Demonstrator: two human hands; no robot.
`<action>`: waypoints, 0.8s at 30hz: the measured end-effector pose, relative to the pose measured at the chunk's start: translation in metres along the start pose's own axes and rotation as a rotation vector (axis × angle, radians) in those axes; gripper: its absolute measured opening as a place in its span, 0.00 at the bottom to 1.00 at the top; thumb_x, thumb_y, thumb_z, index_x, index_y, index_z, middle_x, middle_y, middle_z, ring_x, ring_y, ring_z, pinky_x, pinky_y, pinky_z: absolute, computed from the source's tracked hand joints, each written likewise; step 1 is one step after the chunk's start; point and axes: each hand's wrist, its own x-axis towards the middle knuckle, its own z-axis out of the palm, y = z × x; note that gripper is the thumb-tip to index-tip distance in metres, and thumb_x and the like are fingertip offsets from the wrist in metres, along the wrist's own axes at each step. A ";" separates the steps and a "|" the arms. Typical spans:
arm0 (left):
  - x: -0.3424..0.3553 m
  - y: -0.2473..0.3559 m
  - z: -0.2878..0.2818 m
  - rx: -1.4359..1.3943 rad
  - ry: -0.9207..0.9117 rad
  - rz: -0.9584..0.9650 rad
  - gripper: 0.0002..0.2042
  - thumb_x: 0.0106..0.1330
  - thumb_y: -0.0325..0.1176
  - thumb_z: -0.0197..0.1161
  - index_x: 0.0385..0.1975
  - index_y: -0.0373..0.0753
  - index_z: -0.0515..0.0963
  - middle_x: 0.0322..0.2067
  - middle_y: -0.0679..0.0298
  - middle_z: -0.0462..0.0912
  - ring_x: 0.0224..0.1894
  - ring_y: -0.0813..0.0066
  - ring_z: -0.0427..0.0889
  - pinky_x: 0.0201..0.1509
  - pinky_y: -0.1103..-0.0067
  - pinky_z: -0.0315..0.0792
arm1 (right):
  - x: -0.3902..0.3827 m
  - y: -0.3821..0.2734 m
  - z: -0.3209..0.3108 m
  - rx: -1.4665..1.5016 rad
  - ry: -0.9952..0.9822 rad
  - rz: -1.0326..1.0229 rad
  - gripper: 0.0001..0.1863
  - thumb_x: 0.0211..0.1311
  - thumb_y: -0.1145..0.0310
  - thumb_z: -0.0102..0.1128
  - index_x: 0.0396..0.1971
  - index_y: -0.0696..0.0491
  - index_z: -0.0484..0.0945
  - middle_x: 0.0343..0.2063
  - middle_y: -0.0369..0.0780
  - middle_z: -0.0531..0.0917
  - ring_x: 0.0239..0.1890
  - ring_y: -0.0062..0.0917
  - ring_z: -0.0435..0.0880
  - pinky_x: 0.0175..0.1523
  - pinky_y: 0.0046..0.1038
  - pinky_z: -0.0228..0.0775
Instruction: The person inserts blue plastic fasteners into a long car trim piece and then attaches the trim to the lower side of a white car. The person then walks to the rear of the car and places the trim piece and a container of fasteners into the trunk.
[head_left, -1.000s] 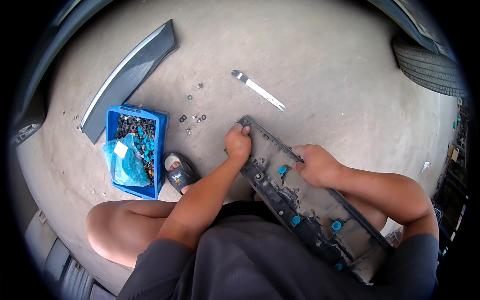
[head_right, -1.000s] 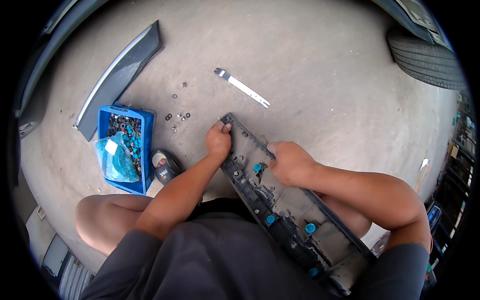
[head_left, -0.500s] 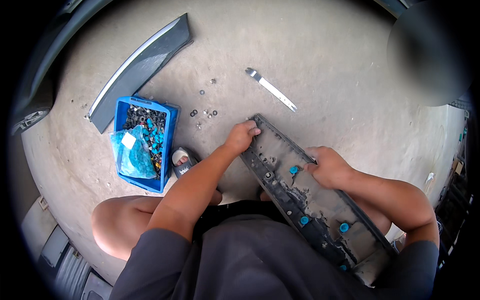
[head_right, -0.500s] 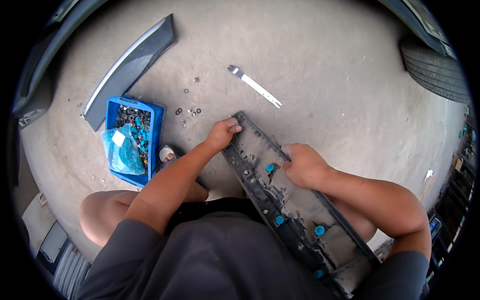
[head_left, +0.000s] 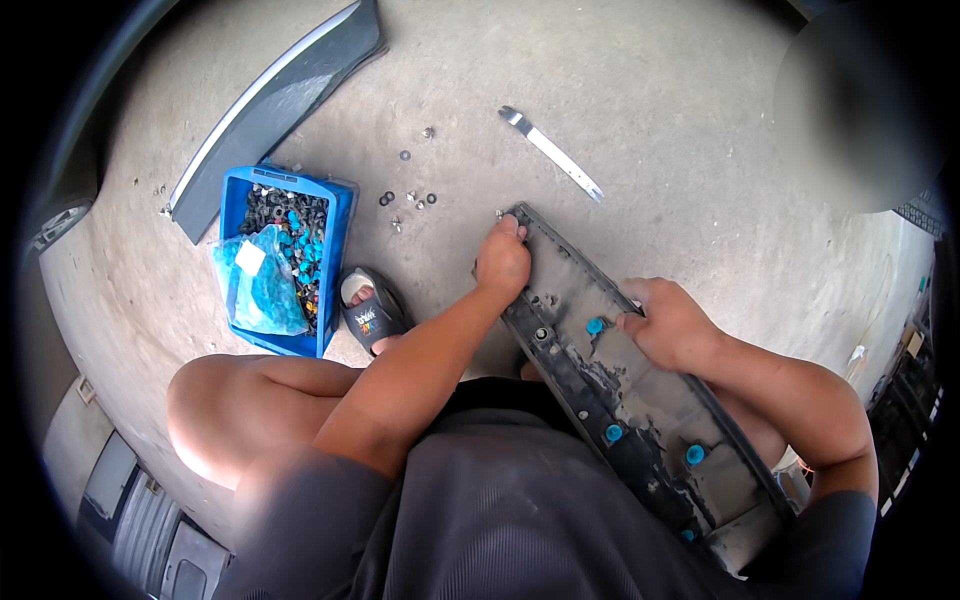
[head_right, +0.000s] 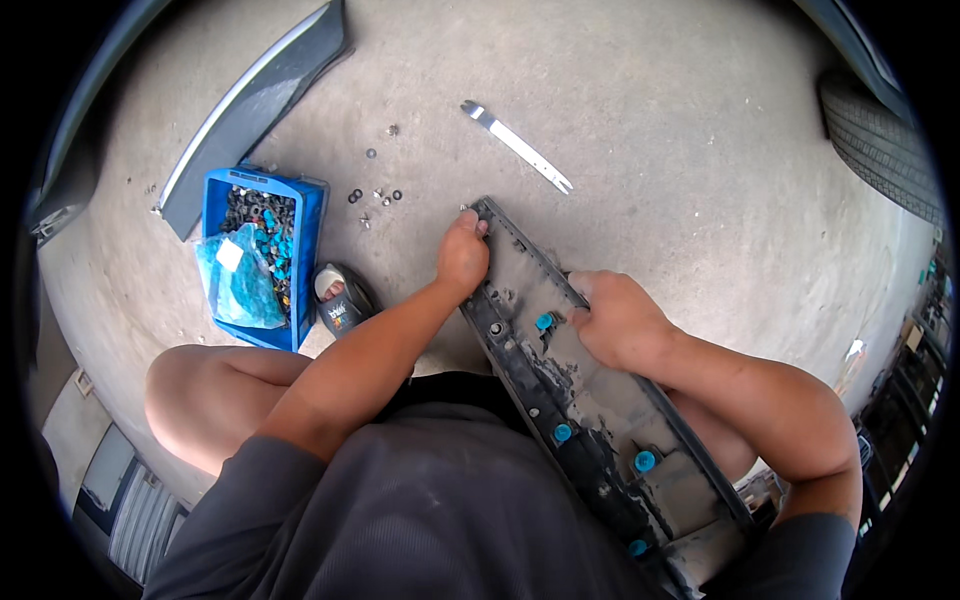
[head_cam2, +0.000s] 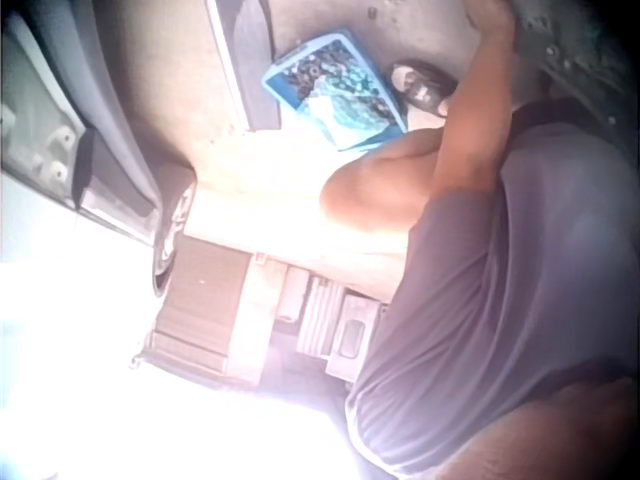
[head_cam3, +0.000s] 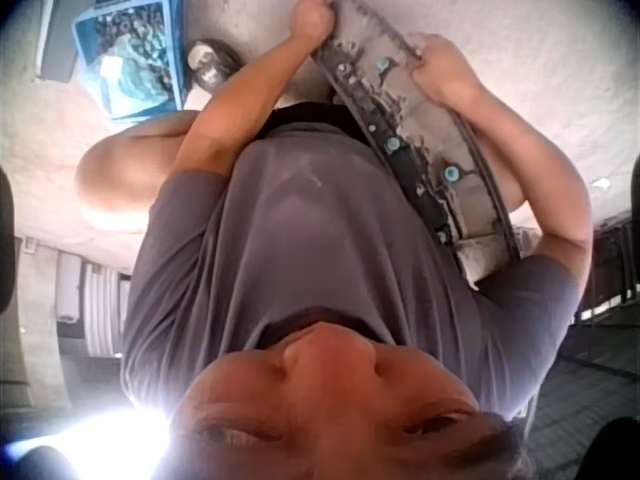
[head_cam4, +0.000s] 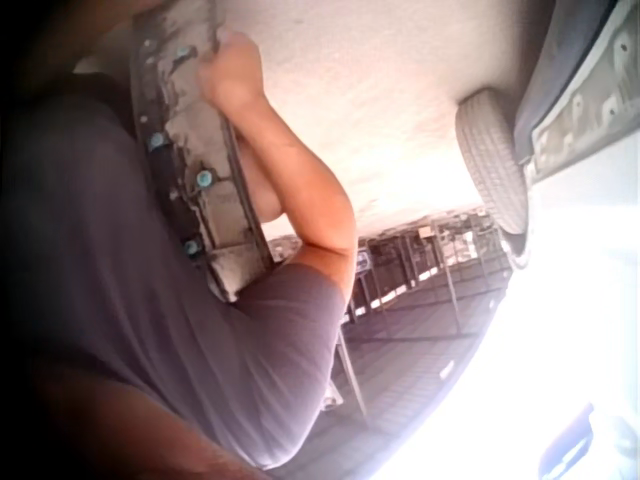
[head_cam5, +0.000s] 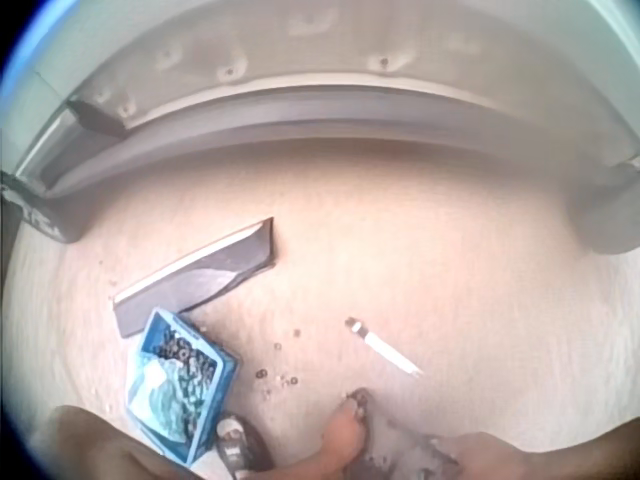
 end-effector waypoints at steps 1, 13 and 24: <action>-0.003 -0.003 0.001 0.015 0.006 0.012 0.09 0.72 0.32 0.52 0.32 0.32 0.68 0.35 0.39 0.76 0.41 0.34 0.72 0.46 0.55 0.66 | -0.001 -0.001 0.001 -0.005 -0.020 0.012 0.11 0.63 0.71 0.57 0.42 0.60 0.79 0.33 0.54 0.82 0.39 0.49 0.81 0.48 0.39 0.72; -0.024 0.003 -0.047 0.123 0.022 0.126 0.13 0.68 0.38 0.60 0.36 0.33 0.70 0.42 0.45 0.78 0.46 0.41 0.76 0.49 0.57 0.70 | -0.018 -0.013 -0.005 0.018 -0.079 -0.116 0.14 0.66 0.69 0.57 0.48 0.59 0.78 0.37 0.54 0.83 0.43 0.43 0.83 0.51 0.37 0.72; -0.108 0.142 -0.274 0.297 0.513 0.233 0.14 0.63 0.35 0.67 0.38 0.30 0.75 0.41 0.44 0.78 0.46 0.43 0.76 0.51 0.59 0.71 | -0.107 -0.093 -0.043 0.271 -0.168 -0.185 0.27 0.71 0.68 0.56 0.67 0.58 0.66 0.54 0.45 0.80 0.54 0.28 0.78 0.59 0.29 0.70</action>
